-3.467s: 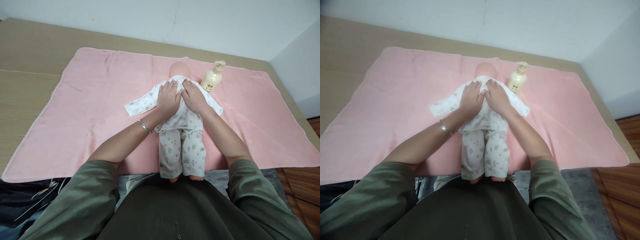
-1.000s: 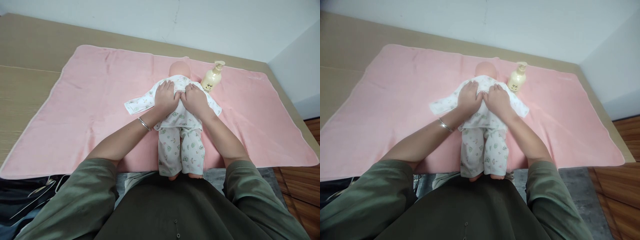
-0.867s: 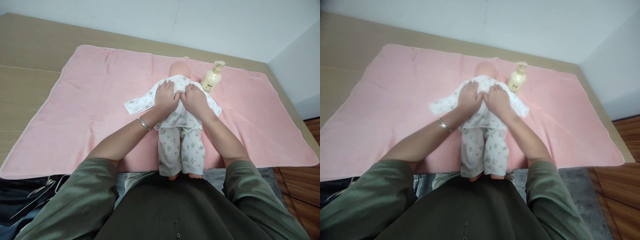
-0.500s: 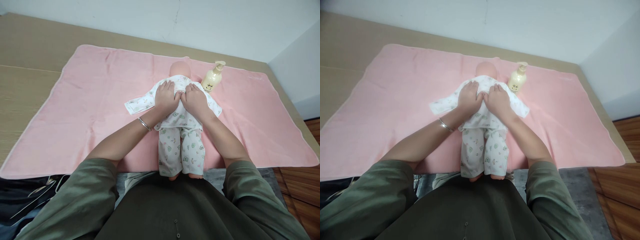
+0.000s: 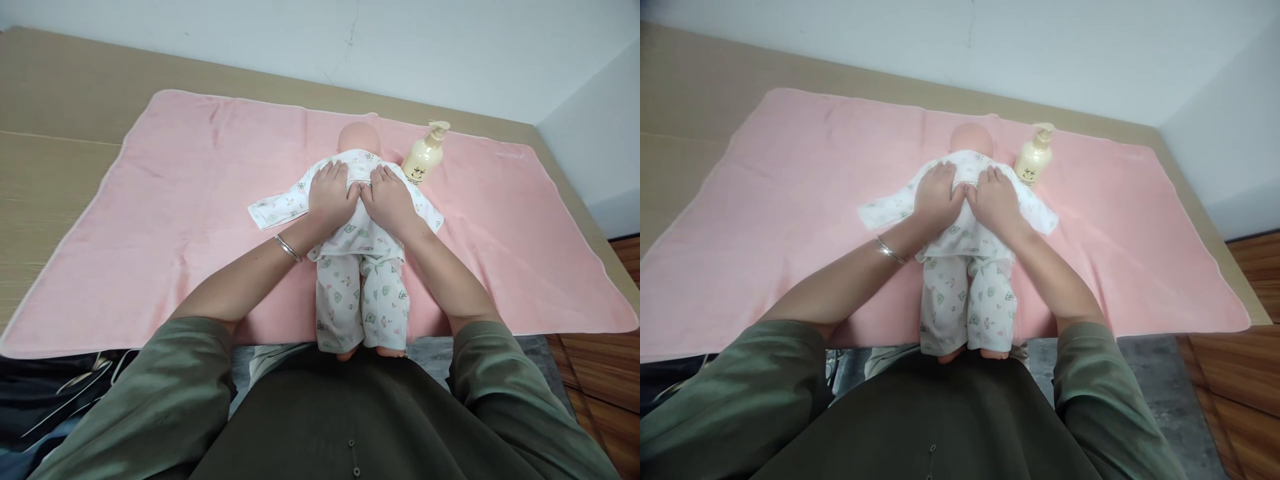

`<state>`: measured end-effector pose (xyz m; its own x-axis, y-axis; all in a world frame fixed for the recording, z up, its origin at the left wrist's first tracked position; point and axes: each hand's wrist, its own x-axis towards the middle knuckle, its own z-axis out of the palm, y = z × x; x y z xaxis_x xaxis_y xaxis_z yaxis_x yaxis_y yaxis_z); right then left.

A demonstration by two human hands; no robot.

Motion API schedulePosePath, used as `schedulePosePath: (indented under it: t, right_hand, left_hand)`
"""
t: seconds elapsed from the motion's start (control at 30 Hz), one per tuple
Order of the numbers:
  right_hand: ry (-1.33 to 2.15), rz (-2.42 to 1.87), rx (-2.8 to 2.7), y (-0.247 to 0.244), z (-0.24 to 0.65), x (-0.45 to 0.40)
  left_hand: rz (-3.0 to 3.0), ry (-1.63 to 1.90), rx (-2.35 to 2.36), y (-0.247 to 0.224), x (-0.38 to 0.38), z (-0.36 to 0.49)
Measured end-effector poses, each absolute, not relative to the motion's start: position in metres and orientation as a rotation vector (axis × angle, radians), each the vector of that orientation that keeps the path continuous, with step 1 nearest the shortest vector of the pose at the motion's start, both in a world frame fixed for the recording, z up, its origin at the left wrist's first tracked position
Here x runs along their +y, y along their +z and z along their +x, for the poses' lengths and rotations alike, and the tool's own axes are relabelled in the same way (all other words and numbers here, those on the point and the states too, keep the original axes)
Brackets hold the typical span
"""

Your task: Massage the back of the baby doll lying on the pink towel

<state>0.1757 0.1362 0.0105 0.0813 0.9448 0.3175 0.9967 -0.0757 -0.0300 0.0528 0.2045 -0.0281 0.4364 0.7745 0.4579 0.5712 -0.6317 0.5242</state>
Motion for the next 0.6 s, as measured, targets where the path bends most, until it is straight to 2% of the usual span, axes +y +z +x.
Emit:
schedulePosePath:
  t: [0.17,0.4,0.6]
  right_hand:
    - [-0.27,-2.107,-1.958,0.01,0.178,0.137]
    - [-0.012,-2.05,-1.934,0.01,0.192,0.15]
    - [-0.083,-2.058,-1.938,0.009,0.188,0.149]
  left_hand:
    - [2.399,1.04,1.16,-0.031,0.207,0.054]
    - [2.448,1.003,1.24,-0.032,0.2,0.054]
    - [2.483,0.969,1.254,-0.028,0.199,0.053]
